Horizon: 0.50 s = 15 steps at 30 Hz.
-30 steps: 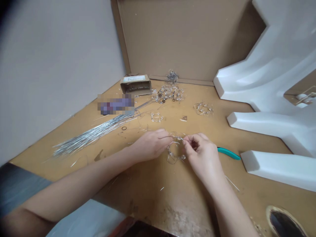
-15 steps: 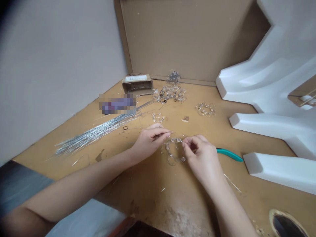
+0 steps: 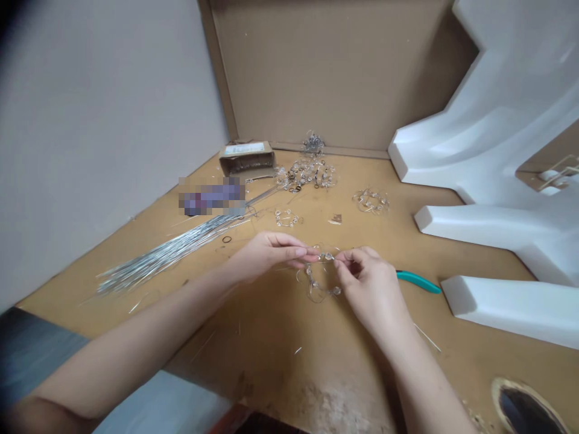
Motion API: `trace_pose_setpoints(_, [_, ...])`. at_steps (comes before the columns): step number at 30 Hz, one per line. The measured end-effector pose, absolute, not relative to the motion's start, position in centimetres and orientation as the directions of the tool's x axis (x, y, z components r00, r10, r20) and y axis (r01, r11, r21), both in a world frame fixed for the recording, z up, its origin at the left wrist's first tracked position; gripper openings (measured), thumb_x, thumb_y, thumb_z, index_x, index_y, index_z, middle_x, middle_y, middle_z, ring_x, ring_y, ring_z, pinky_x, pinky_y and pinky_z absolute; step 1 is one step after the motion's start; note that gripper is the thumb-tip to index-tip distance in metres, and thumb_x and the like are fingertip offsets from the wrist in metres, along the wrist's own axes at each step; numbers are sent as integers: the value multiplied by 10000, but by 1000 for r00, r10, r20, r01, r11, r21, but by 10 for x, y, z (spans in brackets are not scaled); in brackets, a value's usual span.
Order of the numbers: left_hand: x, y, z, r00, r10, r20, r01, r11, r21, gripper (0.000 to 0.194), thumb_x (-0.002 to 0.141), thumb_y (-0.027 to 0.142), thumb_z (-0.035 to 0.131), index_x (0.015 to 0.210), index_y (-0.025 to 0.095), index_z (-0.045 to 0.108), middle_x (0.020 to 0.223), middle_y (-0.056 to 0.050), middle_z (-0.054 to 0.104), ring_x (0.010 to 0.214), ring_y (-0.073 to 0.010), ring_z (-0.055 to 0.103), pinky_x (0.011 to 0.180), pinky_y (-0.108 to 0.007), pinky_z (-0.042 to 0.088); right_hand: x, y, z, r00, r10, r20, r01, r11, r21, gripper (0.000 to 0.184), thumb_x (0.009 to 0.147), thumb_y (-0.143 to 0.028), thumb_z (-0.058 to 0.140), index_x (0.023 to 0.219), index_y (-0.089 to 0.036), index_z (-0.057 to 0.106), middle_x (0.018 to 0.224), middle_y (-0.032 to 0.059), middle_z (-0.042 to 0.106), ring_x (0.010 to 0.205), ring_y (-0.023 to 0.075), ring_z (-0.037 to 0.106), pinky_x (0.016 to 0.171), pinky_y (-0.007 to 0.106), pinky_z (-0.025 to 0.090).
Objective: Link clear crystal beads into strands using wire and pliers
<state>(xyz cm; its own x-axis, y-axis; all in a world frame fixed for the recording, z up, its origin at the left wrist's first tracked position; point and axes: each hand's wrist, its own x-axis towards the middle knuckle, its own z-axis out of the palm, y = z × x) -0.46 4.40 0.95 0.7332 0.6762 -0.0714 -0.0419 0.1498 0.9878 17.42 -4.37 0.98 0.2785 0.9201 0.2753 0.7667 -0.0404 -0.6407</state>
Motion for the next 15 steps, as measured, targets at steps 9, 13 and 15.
trace_pose_setpoints(9, [0,39,-1,649,745,151,9,-206,978,208,785,312,580,864,144,674,903,-75,687,825,-165,648,768,-300,520,174,-44,12,279,924,261,758,-45,-651,161,721,-333,531,666,-206,612,664,24,578,578,150,539,550,281,412])
trace_pose_setpoints(13, [2,37,-1,618,755,219,-25,-259,966,151,772,266,598,790,141,681,874,-65,653,771,-139,637,717,-272,530,173,-45,12,259,922,289,769,-16,-639,151,728,-321,528,664,-209,605,656,22,575,579,151,538,558,283,409])
trace_pose_setpoints(15, [3,36,0,599,768,226,-5,-279,960,142,770,257,601,776,145,689,845,-57,641,756,-128,629,710,-265,530,172,-45,12,254,920,299,773,-8,-634,144,730,-310,526,665,-208,602,659,21,575,581,148,538,556,278,407])
